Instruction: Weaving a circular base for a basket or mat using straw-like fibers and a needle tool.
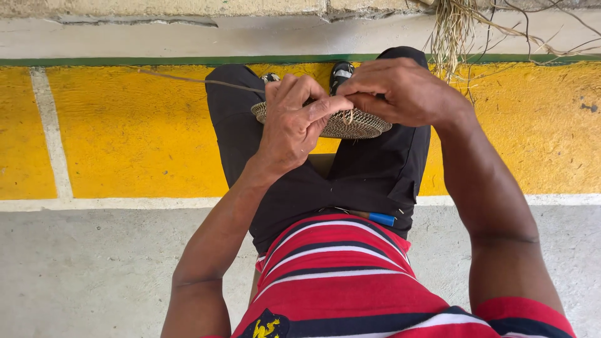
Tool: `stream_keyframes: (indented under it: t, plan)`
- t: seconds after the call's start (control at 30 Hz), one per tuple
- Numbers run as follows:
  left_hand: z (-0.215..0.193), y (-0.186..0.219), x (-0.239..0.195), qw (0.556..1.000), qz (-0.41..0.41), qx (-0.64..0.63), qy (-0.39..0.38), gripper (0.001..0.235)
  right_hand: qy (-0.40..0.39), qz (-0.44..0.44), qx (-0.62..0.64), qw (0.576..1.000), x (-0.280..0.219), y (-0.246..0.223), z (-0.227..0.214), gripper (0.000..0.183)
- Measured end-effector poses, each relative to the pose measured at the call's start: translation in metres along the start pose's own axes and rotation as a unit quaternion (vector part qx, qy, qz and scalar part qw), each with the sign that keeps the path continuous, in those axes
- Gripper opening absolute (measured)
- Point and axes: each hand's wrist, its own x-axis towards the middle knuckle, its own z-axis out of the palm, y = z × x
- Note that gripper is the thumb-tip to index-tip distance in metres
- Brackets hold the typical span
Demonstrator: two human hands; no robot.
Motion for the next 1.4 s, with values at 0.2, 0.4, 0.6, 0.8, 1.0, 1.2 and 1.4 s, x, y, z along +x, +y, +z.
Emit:
stream_keyframes:
  t: [0.2, 0.4, 0.6, 0.8, 1.0, 1.2, 1.4]
  plan:
    - [0.002, -0.002, 0.004, 1.0, -0.003, -0.006, 0.007, 0.036, -0.006, -0.002, -0.023, 1.0, 0.01, 0.016, 0.0, 0.016]
    - [0.0, -0.007, 0.013, 0.999, -0.038, 0.005, -0.012, 0.012, 0.116, 0.112, 0.177, 0.971, 0.0, 0.024, 0.022, 0.016]
    - [-0.001, -0.005, 0.014, 0.998, -0.043, 0.023, -0.05, 0.008, 0.139, -0.031, -0.08, 0.987, 0.011, 0.027, 0.028, 0.035]
    - [0.001, -0.006, 0.006, 0.999, -0.018, 0.025, -0.018, 0.006, 0.162, -0.142, -0.256, 0.942, 0.02, 0.03, 0.028, 0.046]
    - [-0.012, -0.002, 0.011, 0.997, -0.032, 0.019, -0.061, 0.014, 0.152, -0.007, -0.066, 0.986, 0.002, 0.011, 0.024, 0.029]
    - [-0.006, -0.002, 0.012, 0.997, -0.037, 0.032, -0.06, 0.031, 0.028, 0.082, 0.251, 0.964, -0.008, -0.009, -0.008, 0.017]
    - [-0.005, -0.002, 0.012, 0.998, -0.049, 0.018, -0.044, 0.035, -0.013, -0.012, 0.061, 0.998, -0.002, -0.029, -0.015, 0.016]
